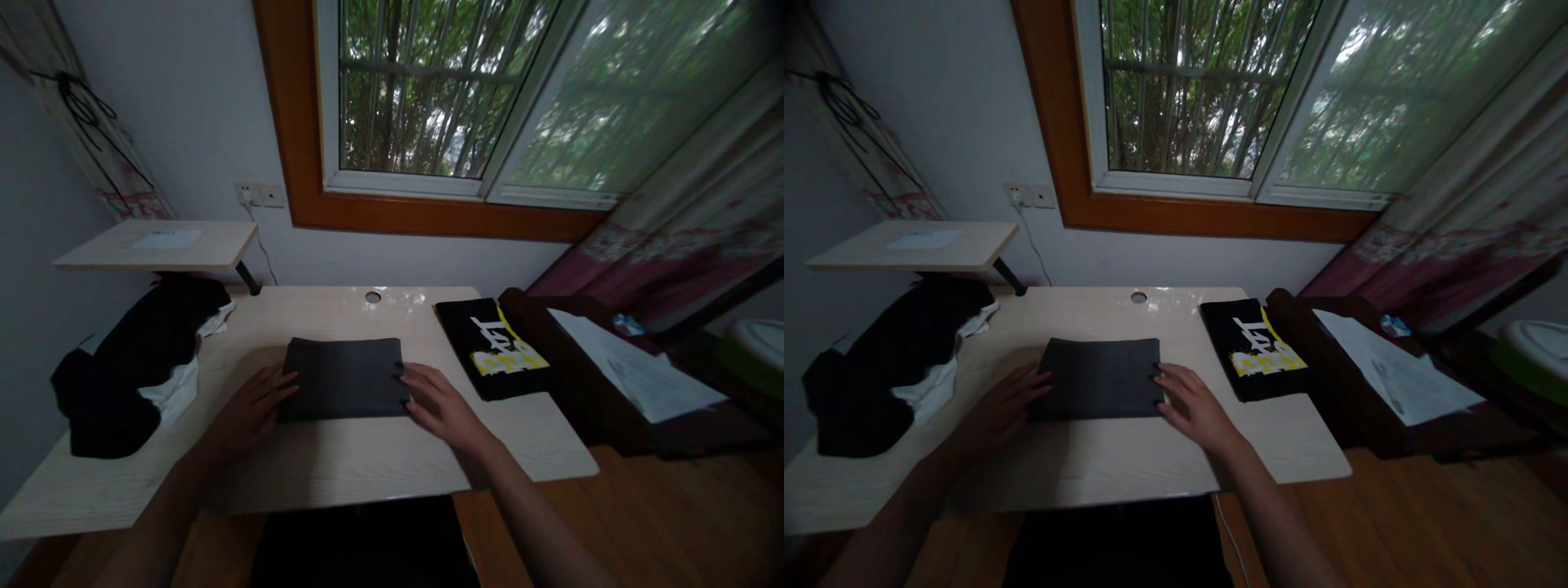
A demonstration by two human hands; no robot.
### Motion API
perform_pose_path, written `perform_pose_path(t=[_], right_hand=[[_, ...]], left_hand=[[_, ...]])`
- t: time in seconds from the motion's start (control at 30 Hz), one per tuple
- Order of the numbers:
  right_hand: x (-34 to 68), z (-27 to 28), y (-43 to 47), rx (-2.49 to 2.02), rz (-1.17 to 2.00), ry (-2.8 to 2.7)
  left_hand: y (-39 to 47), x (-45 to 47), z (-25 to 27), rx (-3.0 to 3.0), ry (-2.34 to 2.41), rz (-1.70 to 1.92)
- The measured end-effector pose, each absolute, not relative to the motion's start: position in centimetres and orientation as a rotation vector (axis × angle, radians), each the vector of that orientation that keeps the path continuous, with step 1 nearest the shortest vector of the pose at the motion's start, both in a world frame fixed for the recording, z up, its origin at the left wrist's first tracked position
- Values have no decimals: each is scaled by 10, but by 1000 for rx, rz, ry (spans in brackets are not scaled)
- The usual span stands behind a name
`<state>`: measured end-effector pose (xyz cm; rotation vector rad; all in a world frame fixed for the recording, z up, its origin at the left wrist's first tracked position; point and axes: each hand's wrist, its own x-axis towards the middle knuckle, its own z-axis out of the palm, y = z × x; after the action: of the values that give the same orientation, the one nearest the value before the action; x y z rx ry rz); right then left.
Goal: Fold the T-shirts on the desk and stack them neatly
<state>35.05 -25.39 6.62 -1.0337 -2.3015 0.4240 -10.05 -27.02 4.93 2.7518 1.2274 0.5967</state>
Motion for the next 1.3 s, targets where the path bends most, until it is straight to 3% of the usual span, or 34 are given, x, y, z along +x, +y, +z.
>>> perform_pose_path(t=[0.5,0.93,1.3], right_hand=[[352,39,-252,-1000,260,-2470],[341,69,-246,-972,429,-2095],[326,109,-240,-1336,579,-1616]], left_hand=[[-279,-95,31,2810,1342,379],[-271,-107,36,2519,1483,669],[-269,-66,104,1834,1730,1057]])
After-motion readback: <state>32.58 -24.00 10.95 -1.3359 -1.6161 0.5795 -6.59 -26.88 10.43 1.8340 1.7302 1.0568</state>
